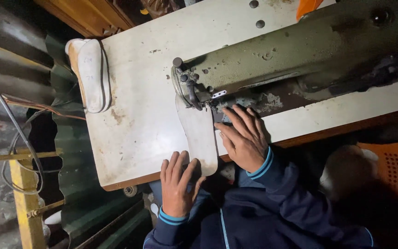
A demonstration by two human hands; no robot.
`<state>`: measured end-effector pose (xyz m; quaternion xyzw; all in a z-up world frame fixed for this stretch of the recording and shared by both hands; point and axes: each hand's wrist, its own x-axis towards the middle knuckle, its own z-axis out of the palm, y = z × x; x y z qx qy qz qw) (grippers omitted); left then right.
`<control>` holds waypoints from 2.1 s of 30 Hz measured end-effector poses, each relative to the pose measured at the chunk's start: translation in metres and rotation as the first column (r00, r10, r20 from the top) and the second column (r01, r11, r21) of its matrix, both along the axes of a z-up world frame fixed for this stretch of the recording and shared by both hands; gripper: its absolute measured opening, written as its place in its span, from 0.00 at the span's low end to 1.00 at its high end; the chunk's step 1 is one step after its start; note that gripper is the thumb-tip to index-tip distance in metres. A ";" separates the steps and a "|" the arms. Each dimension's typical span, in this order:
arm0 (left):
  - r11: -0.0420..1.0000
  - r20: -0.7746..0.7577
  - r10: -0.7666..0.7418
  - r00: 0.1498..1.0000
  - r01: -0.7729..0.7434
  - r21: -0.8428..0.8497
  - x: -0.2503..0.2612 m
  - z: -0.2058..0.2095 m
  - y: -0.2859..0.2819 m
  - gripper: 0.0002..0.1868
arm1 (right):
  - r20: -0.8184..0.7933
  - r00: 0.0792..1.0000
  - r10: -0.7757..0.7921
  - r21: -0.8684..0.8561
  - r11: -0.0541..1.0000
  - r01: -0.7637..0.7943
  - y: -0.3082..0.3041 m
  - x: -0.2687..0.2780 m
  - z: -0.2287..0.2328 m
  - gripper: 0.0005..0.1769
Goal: Using an industrial sewing machine to stitch the edges of shoe insoles.
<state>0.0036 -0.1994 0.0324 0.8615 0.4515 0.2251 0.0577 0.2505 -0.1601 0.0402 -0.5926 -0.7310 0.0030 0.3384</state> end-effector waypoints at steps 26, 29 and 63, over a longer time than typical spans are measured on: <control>1.000 0.013 -0.024 1.000 0.024 -0.002 0.008 -0.004 0.031 0.28 | 0.057 0.998 0.012 0.028 1.000 -0.014 0.001 0.002 0.002 0.18; 1.000 0.020 -0.024 1.000 0.024 0.001 0.010 -0.003 0.035 0.27 | 0.054 0.998 0.013 0.019 1.000 -0.014 0.002 0.001 0.003 0.18; 0.999 -0.041 0.026 0.999 -0.024 0.045 0.034 -0.006 0.071 0.29 | 0.047 0.997 -0.063 -0.006 0.998 0.064 0.000 0.002 -0.003 0.19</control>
